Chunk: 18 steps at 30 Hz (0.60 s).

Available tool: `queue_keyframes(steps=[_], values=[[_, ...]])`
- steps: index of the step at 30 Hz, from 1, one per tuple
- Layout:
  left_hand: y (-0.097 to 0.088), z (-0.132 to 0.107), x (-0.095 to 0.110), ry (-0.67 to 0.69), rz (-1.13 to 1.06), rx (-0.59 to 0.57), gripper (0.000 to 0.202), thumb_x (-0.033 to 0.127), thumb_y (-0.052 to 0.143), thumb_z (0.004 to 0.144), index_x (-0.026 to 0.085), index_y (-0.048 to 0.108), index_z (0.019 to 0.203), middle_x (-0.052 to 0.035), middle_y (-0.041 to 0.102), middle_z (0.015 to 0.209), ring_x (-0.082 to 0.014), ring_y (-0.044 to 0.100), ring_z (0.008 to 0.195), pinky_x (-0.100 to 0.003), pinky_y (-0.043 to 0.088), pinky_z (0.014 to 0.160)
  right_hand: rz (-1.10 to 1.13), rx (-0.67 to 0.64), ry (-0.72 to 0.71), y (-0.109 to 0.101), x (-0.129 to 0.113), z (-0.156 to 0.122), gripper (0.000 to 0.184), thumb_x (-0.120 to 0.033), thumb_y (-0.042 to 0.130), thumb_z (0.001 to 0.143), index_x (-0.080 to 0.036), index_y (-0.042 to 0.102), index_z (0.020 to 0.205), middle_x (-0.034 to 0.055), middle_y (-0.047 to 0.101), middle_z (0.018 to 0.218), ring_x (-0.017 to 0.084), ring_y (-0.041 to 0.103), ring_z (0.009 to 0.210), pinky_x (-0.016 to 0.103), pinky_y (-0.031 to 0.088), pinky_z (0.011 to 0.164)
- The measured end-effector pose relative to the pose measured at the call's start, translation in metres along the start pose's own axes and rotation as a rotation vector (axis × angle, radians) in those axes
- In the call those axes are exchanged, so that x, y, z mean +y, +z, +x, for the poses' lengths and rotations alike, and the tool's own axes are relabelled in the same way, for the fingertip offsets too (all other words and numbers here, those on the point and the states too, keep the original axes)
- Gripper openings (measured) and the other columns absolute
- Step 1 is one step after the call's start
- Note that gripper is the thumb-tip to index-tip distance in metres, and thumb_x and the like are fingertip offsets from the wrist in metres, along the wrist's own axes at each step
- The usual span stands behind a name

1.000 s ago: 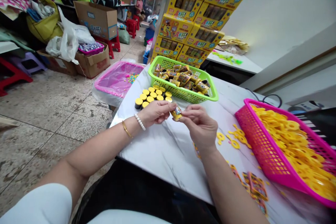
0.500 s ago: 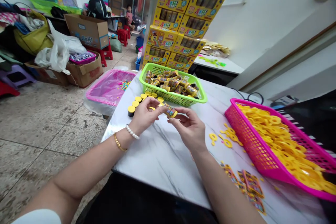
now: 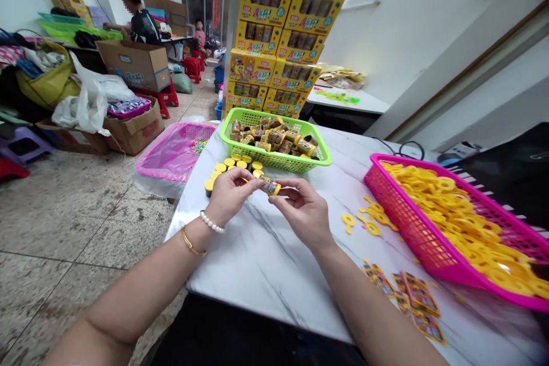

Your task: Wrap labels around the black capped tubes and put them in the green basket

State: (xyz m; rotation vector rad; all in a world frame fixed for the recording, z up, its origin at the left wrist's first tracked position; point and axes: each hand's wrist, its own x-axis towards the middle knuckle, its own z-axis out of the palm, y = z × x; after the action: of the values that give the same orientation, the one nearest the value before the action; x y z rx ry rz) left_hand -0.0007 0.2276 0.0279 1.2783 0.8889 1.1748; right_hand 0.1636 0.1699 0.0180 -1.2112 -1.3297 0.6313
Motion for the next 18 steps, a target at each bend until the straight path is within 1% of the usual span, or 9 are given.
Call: queue_keyframes(steps=[2, 6, 9, 10, 11, 13, 14, 16, 18], values=[[0.0, 0.0, 0.001, -0.049, -0.051, -0.023, 0.037, 0.045, 0.083, 0.068, 0.015, 0.06, 0.073, 0.0046, 0.054, 0.057, -0.0058, 0.043, 0.048, -0.019, 0.033, 0.046, 0.001, -0.004, -0.032, 0.0, 0.001, 0.0, 0.03, -0.031, 0.081, 0.077, -0.022, 0.069, 0.103, 0.0049, 0.069, 0.101, 0.017, 0.073, 0.083, 0.035, 0.066, 0.079], [-0.002, 0.002, 0.007, -0.218, -0.176, -0.131, 0.057, 0.057, 0.085, 0.062, 0.015, 0.06, 0.091, -0.0007, 0.063, 0.078, -0.0086, 0.056, 0.056, -0.019, 0.039, 0.042, -0.05, -0.021, -0.154, -0.002, 0.0, 0.001, 0.025, -0.024, 0.077, 0.079, -0.024, 0.071, 0.103, 0.0038, 0.063, 0.106, 0.015, 0.071, 0.086, 0.032, 0.067, 0.078], [-0.006, 0.004, 0.011, -0.285, -0.173, -0.118, 0.065, 0.057, 0.087, 0.06, 0.016, 0.06, 0.101, -0.0011, 0.063, 0.084, -0.0081, 0.057, 0.057, -0.018, 0.039, 0.041, -0.077, -0.036, -0.209, -0.003, -0.002, 0.001, 0.024, -0.019, 0.074, 0.08, -0.025, 0.072, 0.103, 0.003, 0.061, 0.105, 0.015, 0.071, 0.089, 0.031, 0.067, 0.078], [-0.007, 0.004, 0.011, -0.292, -0.165, -0.127, 0.065, 0.057, 0.087, 0.06, 0.016, 0.06, 0.103, -0.0014, 0.063, 0.085, -0.0081, 0.057, 0.057, -0.018, 0.04, 0.042, -0.077, -0.041, -0.22, -0.004, -0.002, 0.001, 0.024, -0.018, 0.073, 0.081, -0.025, 0.072, 0.104, 0.003, 0.061, 0.105, 0.015, 0.071, 0.09, 0.031, 0.067, 0.079], [-0.007, 0.005, 0.011, -0.294, -0.156, -0.16, 0.064, 0.057, 0.087, 0.06, 0.016, 0.061, 0.102, -0.0022, 0.064, 0.086, -0.0084, 0.057, 0.057, -0.018, 0.041, 0.042, -0.075, -0.047, -0.228, -0.004, -0.003, 0.002, 0.023, -0.018, 0.072, 0.082, -0.025, 0.072, 0.104, 0.0032, 0.061, 0.105, 0.016, 0.071, 0.091, 0.032, 0.068, 0.079], [-0.008, 0.004, 0.01, -0.282, -0.139, -0.268, 0.06, 0.057, 0.086, 0.061, 0.014, 0.064, 0.096, -0.0037, 0.065, 0.086, -0.0097, 0.059, 0.06, -0.02, 0.044, 0.045, -0.071, -0.061, -0.238, -0.004, -0.004, 0.002, 0.023, -0.018, 0.072, 0.083, -0.026, 0.073, 0.105, 0.004, 0.062, 0.107, 0.017, 0.072, 0.093, 0.032, 0.068, 0.08], [-0.007, 0.004, 0.01, -0.267, -0.136, -0.303, 0.056, 0.055, 0.086, 0.062, 0.013, 0.065, 0.092, -0.0037, 0.065, 0.084, -0.0101, 0.059, 0.061, -0.021, 0.046, 0.047, -0.064, -0.068, -0.236, -0.004, -0.004, 0.002, 0.024, -0.019, 0.072, 0.083, -0.026, 0.073, 0.106, 0.0043, 0.063, 0.107, 0.017, 0.072, 0.093, 0.032, 0.068, 0.081], [-0.007, 0.003, 0.009, -0.226, -0.141, -0.308, 0.05, 0.05, 0.087, 0.063, 0.012, 0.065, 0.087, -0.0026, 0.065, 0.079, -0.0096, 0.059, 0.061, -0.021, 0.047, 0.051, -0.044, -0.082, -0.208, -0.005, -0.005, 0.002, 0.027, -0.02, 0.074, 0.082, -0.025, 0.072, 0.108, 0.0047, 0.065, 0.107, 0.018, 0.073, 0.092, 0.034, 0.068, 0.082], [-0.006, 0.003, 0.009, -0.187, -0.148, -0.29, 0.045, 0.042, 0.088, 0.064, 0.011, 0.067, 0.088, -0.0025, 0.066, 0.08, -0.009, 0.059, 0.063, -0.022, 0.047, 0.055, -0.02, -0.086, -0.162, -0.006, -0.005, 0.003, 0.027, -0.022, 0.077, 0.08, -0.024, 0.073, 0.107, 0.0047, 0.069, 0.105, 0.018, 0.074, 0.089, 0.036, 0.067, 0.084]])
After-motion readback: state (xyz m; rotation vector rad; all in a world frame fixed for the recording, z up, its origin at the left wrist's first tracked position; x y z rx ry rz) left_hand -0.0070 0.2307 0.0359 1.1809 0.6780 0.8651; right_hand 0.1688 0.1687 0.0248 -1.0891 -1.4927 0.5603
